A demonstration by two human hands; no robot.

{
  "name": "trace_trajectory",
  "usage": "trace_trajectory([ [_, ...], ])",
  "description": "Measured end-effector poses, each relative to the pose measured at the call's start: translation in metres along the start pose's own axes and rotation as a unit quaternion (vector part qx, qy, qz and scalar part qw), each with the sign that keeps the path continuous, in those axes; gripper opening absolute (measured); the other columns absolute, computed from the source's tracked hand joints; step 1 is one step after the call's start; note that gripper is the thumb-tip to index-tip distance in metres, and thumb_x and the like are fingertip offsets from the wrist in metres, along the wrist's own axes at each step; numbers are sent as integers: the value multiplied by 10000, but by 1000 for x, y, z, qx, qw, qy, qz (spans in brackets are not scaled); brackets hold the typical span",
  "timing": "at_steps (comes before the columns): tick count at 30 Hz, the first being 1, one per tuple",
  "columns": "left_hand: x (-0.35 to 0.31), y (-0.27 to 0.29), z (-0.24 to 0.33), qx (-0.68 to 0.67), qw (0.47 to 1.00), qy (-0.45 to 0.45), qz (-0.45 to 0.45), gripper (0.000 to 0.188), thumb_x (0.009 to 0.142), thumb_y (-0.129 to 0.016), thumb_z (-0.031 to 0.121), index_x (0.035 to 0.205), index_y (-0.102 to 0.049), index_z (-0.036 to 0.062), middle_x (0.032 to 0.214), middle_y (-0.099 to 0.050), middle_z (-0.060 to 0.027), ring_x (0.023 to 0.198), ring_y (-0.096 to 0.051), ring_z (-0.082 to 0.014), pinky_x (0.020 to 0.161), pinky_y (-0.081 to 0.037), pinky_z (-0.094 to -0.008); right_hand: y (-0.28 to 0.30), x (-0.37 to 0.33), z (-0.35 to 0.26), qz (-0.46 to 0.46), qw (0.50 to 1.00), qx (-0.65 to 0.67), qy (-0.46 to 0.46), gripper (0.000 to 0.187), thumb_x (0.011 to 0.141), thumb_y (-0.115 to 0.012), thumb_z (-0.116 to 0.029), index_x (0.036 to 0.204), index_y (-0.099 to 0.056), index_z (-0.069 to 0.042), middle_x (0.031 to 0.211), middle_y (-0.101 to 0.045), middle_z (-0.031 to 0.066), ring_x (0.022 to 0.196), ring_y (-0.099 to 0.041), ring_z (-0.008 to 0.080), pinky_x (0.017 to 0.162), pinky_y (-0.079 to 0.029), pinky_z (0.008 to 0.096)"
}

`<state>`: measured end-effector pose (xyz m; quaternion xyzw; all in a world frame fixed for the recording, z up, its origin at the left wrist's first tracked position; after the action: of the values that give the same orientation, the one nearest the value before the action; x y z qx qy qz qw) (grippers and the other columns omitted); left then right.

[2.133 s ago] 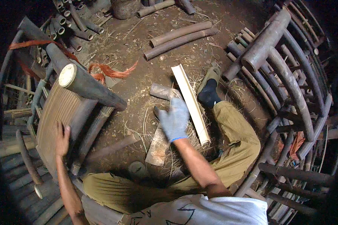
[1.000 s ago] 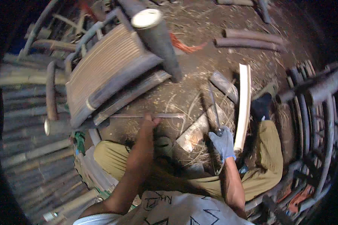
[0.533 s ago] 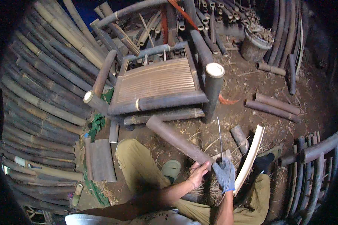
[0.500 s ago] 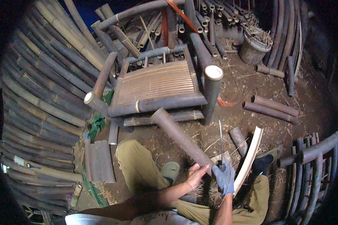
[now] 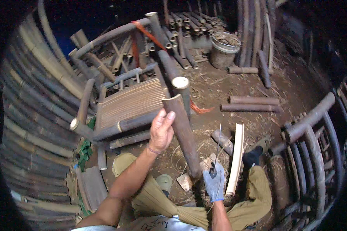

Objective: The person shaves bamboo strips using a machete and fits them into the seat of a bamboo chair frame.

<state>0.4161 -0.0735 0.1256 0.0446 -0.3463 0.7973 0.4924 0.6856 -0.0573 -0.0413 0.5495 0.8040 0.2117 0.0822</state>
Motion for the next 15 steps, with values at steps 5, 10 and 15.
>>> trace_trajectory([
  [5,-11,-8,-21,220,972,44,-68,303,998,-636,132,1265,-557,12,1187,-619,-38,1070,-569,-117,951,-463,-297,39,0,-67,10,998,37,-57,636,921,-674,-127,1486,-428,30,1099,-624,165,933,-598,210,910,-509,355],
  [10,-46,7,-46,360,919,27,-161,255,884,-673,-5,1129,-610,30,1124,-652,-100,1039,-636,-207,926,-498,-334,61,-12,-109,-1,993,-39,114,510,978,-598,-117,1445,-467,42,1125,-672,250,1000,-673,365,915,-525,422],
  [15,-56,-6,-27,334,918,-23,-214,271,858,-691,-36,1115,-624,23,1086,-685,-123,1039,-665,-244,924,-515,-359,57,-12,-139,-47,981,-61,180,398,993,-586,-182,1327,-579,33,1107,-679,276,1003,-678,427,889,-544,466],
])
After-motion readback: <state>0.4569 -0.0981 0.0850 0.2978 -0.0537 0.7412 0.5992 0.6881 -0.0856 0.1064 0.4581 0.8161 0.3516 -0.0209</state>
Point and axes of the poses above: each hand's wrist, its own x-axis towards the middle knuckle, its own y-axis out of the back of the hand, z = x × y, the point moved 6 cm from there along x, towards the middle knuckle
